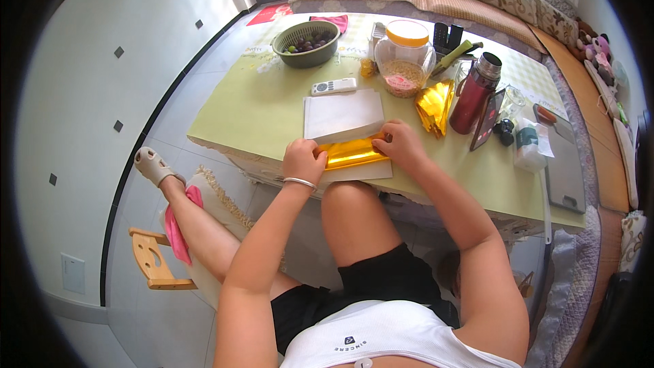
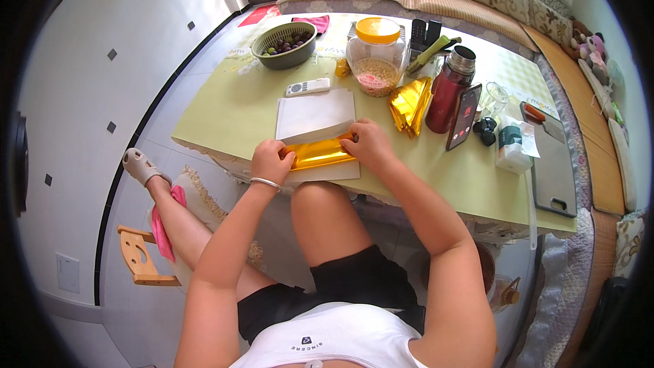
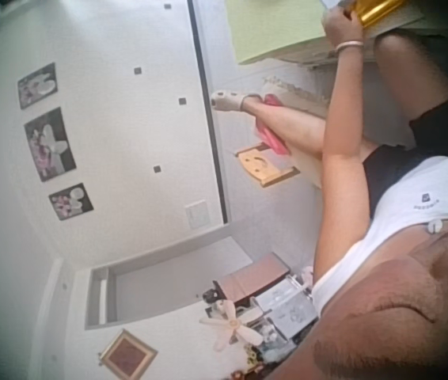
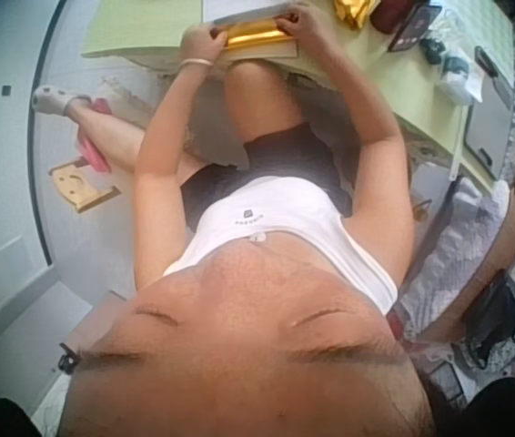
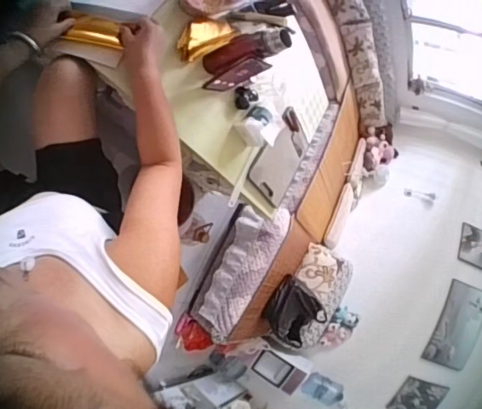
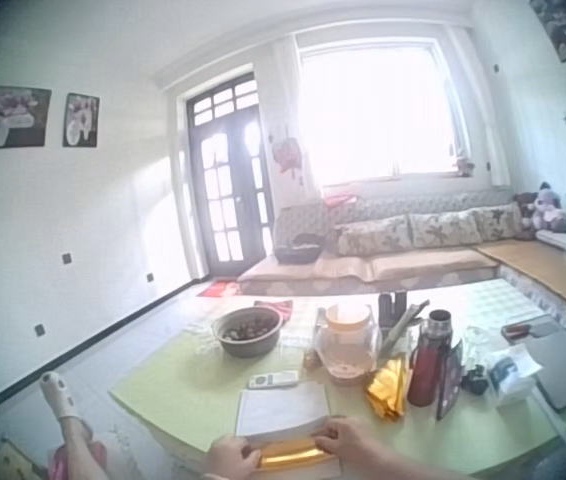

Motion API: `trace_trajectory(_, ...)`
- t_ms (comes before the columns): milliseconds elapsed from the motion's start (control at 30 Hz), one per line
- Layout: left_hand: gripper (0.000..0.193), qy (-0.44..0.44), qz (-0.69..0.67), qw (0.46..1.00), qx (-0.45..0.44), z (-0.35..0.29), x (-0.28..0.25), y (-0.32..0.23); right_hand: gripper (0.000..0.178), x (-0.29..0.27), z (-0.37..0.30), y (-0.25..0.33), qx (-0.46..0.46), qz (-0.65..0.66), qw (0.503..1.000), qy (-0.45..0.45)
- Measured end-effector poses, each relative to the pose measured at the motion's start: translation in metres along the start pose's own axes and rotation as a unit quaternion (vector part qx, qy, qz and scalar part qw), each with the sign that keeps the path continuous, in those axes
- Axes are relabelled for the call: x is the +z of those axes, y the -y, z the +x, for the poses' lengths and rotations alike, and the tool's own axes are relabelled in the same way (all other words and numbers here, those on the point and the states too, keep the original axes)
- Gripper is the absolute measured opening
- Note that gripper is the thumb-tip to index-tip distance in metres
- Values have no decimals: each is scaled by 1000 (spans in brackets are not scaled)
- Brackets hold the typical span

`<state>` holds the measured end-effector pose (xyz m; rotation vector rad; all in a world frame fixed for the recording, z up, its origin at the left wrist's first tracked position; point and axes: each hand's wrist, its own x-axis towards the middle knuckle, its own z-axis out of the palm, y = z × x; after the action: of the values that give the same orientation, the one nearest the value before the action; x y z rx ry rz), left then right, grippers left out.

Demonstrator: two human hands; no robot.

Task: The person sits on the floor and folds a sheet of yellow paper on a low table. They repeatedly fold the paper in half, press the creases, and unfold it to create a smaller folded shape.

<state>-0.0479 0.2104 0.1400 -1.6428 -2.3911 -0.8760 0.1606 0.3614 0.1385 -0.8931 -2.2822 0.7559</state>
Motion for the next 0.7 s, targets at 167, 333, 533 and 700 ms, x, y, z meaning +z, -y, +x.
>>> trace_trajectory(167,34,-117,81,975,169,-3,-3,-17,23,3,0,2,4,-35,999,-18)
trace_trajectory(333,56,23,4,957,289,-22,18,-29,21,10,1,-3,-3,-48,998,-32)
trace_trajectory(533,76,66,62,968,235,-30,20,-33,20,13,5,-6,11,-9,999,-34)
trace_trajectory(700,81,78,78,969,219,-29,19,-38,21,13,7,-7,9,-31,998,-49)
